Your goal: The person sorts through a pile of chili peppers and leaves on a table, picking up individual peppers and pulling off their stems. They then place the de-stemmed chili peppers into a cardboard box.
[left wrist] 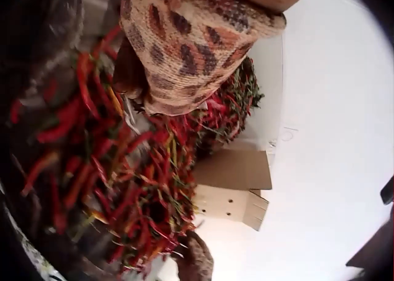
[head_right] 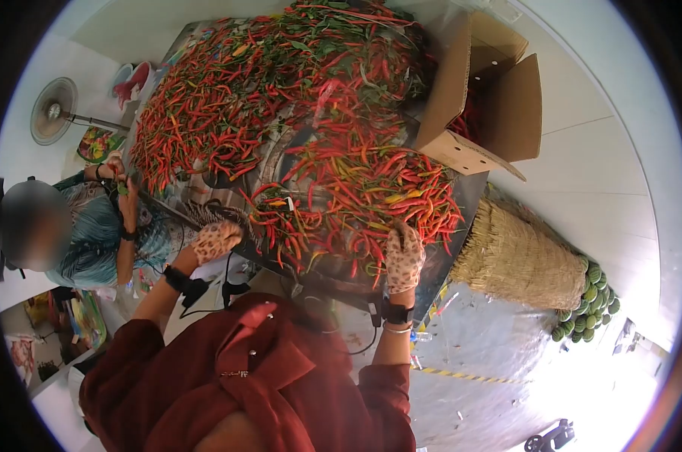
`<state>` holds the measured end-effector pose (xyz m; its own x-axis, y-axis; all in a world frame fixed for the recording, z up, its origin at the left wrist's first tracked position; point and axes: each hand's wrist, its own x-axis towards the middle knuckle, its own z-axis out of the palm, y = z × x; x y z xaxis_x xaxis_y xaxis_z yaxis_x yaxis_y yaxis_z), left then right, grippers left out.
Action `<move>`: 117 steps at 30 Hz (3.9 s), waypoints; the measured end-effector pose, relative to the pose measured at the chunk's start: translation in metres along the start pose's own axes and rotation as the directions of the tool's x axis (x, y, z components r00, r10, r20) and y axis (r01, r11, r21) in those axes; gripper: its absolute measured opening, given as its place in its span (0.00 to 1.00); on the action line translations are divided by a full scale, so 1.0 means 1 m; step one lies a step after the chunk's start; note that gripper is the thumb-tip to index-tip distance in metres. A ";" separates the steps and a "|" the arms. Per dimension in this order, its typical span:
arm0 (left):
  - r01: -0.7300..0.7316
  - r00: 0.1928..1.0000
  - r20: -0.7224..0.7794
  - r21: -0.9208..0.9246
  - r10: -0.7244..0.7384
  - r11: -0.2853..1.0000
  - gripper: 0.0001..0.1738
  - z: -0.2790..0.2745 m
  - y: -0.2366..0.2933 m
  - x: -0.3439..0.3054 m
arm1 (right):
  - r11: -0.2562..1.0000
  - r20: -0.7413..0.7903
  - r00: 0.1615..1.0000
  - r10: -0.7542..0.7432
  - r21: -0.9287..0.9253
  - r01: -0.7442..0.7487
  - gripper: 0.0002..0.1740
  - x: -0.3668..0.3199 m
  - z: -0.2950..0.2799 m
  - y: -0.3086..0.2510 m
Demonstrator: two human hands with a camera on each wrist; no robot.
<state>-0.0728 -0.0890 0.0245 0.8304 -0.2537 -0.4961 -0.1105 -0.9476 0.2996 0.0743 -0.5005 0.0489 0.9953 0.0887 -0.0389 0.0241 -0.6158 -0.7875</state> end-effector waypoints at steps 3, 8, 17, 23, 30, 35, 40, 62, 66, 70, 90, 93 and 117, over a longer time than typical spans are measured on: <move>0.131 0.941 0.313 0.001 -0.124 0.991 0.18 -0.020 0.002 -0.024 | 0.999 -0.006 1.000 -0.024 0.028 0.024 0.13 0.006 0.006 -0.003; 0.003 1.000 0.002 -0.105 -0.002 0.995 0.17 -0.035 0.017 -0.004 | 1.000 0.020 0.999 -0.029 0.010 0.029 0.15 0.015 0.006 -0.011; -0.317 0.941 -0.286 -0.567 0.179 0.761 0.18 -0.082 0.160 0.177 | 0.993 -0.054 0.997 -0.061 -0.102 0.056 0.26 0.029 0.001 -0.029; -0.218 0.959 -0.244 -0.312 0.144 0.925 0.19 -0.074 0.190 0.220 | 0.967 0.022 1.000 -0.015 -0.255 0.020 0.24 0.041 0.003 -0.005; -0.257 0.949 -0.276 -0.398 0.153 0.880 0.17 -0.068 0.179 0.217 | 0.986 -0.018 1.000 -0.018 -0.167 0.015 0.22 0.040 0.007 0.002; -0.215 0.950 -0.312 -0.680 -0.011 0.701 0.14 -0.062 0.163 0.216 | 0.989 -0.065 0.994 -0.083 -0.124 0.075 0.20 0.039 0.009 0.010; -0.300 0.938 -0.341 -0.890 -0.064 0.342 0.15 -0.063 0.161 0.227 | 0.985 -0.073 0.994 -0.085 -0.159 0.072 0.20 0.040 0.012 0.011; -0.198 0.964 -0.197 -0.980 -0.178 0.009 0.14 -0.100 0.143 0.181 | 0.999 -0.043 0.998 0.043 0.034 -0.041 0.25 0.039 0.003 0.005; -0.226 0.964 -0.220 -0.974 -0.148 -0.024 0.11 -0.104 0.152 0.168 | 0.990 0.223 0.968 0.117 0.051 -0.131 0.33 0.038 -0.017 -0.082; -0.270 0.957 -0.271 -0.963 -0.100 0.021 0.12 -0.116 0.162 0.155 | 0.997 0.302 0.950 -0.076 0.054 0.062 0.34 0.041 0.010 -0.076; -0.274 0.933 -0.182 -0.919 -0.311 -0.283 0.14 -0.105 0.128 0.117 | 1.000 0.408 0.913 -0.002 -0.012 0.008 0.23 0.015 0.036 -0.099; -0.295 0.906 -0.198 -0.929 -0.374 -0.223 0.14 -0.101 0.126 0.110 | 0.880 0.453 0.778 -0.435 0.029 0.475 0.21 0.006 0.065 -0.082; 0.364 0.834 -0.235 -0.444 -0.499 0.819 0.19 -0.004 -0.025 -0.051 | 0.865 0.548 0.767 -0.335 -0.145 0.481 0.14 -0.011 0.098 -0.068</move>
<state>-0.1103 -0.0521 0.0457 0.8763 0.3066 -0.3715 0.4544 -0.7821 0.4264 0.0522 -0.3832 0.0423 0.7036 0.7031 -0.1029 0.5134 -0.6030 -0.6106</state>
